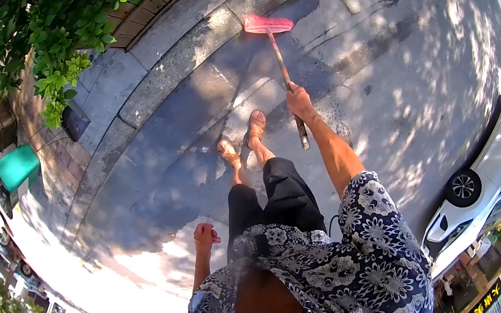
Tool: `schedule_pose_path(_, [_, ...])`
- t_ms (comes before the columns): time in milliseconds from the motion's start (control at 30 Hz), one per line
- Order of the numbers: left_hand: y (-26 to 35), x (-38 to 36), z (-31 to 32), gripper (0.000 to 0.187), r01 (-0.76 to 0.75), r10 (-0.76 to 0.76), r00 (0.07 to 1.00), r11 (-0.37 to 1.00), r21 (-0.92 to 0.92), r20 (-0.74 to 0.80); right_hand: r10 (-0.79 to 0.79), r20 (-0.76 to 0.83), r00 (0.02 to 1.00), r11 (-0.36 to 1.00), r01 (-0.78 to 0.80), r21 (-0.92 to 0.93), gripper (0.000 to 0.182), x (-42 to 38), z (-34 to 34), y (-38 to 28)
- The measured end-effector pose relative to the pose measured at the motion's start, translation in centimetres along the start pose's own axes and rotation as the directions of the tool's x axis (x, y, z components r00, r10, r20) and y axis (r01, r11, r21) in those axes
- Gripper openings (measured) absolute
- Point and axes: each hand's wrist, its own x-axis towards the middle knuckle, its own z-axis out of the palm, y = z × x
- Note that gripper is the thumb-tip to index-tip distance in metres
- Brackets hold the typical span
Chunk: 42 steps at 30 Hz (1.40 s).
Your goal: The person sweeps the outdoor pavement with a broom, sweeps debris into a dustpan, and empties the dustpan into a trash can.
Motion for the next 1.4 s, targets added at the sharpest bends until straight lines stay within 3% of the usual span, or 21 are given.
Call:
schedule_pose_path(33, [0.2,-0.3,0.4,0.018,0.011,-0.011,1.0,1.0,-0.007,0.001,-0.021,0.01,1.0,0.998,0.022,-0.052,0.047,-1.2,0.1,0.5])
schedule_pose_path(100, [0.0,0.2,0.7,0.018,-0.005,0.005,1.0,1.0,-0.022,0.016,0.15,0.088,0.985,0.988,-0.153,0.025,0.046,-7.4,-4.9,-4.6])
schedule_pose_path(200, [0.4,0.5,0.9,0.018,-0.026,0.027,0.999,0.999,-0.034,0.037,0.198,0.111,0.974,0.979,-0.202,0.027,0.039,-11.2,-10.5,-6.6])
schedule_pose_path(300, [0.4,1.2,0.7,0.018,-0.049,0.049,0.998,0.999,-0.018,0.028,0.071,-0.04,0.997,0.995,-0.074,-0.066,0.038,-11.5,-11.6,-6.6])
schedule_pose_path(400, [0.5,1.6,0.3,0.018,-0.036,0.036,0.999,0.999,-0.014,0.014,0.189,0.02,0.982,0.9,-0.181,0.396,0.028,-7.7,-11.0,-7.0])
schedule_pose_path(500, [-0.2,1.1,-0.4,0.018,-0.035,0.035,0.999,0.999,-0.023,0.002,0.346,-0.003,0.938,0.766,-0.281,0.579,0.039,-4.1,-8.2,-10.5])
schedule_pose_path(567, [-0.5,0.9,-0.3,0.018,-0.037,0.037,0.999,0.999,-0.031,0.0,0.171,-0.095,0.981,0.844,-0.096,0.528,0.029,0.8,-2.9,-6.1])
schedule_pose_path(633, [-1.3,0.8,-0.6,0.018,-0.014,0.014,1.0,0.999,-0.032,-0.001,0.14,-0.154,0.978,0.939,-0.082,0.334,0.024,0.8,2.0,-6.7])
schedule_pose_path(767, [-2.1,1.1,-0.7,0.018,-0.001,0.002,1.0,1.0,-0.02,0.019,-0.253,-0.279,0.926,0.963,0.213,-0.166,0.042,-6.8,8.3,-8.0])
schedule_pose_path(833, [-2.4,1.6,-0.9,0.019,0.001,0.0,0.999,1.0,-0.018,0.04,-0.081,-0.055,0.995,0.995,0.078,-0.069,0.047,-10.6,6.2,-9.5])
schedule_pose_path(967, [-1.0,1.7,-0.7,0.019,-0.07,0.071,0.996,0.997,-0.02,0.06,0.0,0.257,0.966,0.988,-0.039,0.148,0.053,-12.9,-0.8,-9.0])
schedule_pose_path(1000, [-1.2,2.0,-0.8,0.02,-0.124,0.126,0.99,0.992,-0.036,0.065,0.123,0.33,0.936,0.938,-0.218,0.268,0.053,-14.2,-3.4,-9.8])
schedule_pose_path(1133, [-0.5,1.9,-1.4,0.019,-0.208,0.211,0.976,0.975,-0.074,0.046,0.27,0.268,0.925,0.904,-0.339,0.26,0.051,-18.8,-4.8,-9.2])
schedule_pose_path(1233, [-1.5,2.2,-2.2,0.019,-0.195,0.198,0.98,0.978,-0.079,0.031,0.353,0.135,0.926,0.823,-0.376,0.426,0.05,-19.6,-3.3,-9.7])
schedule_pose_path(1267, [-2.0,2.2,-2.3,0.02,-0.151,0.154,0.988,0.985,-0.082,0.027,0.355,0.094,0.93,0.853,-0.363,0.375,0.05,-18.6,-3.5,-10.0])
schedule_pose_path(1333, [-3.0,2.4,-2.6,0.02,-0.065,0.067,0.997,0.994,-0.086,0.023,0.304,0.024,0.952,0.814,-0.273,0.513,0.045,-15.6,-3.5,-10.2])
schedule_pose_path(1400, [-4.5,2.3,-2.7,0.02,-0.019,0.021,1.0,0.996,-0.092,0.013,0.216,0.023,0.976,0.878,-0.205,0.434,0.034,-11.3,-3.1,-9.6])
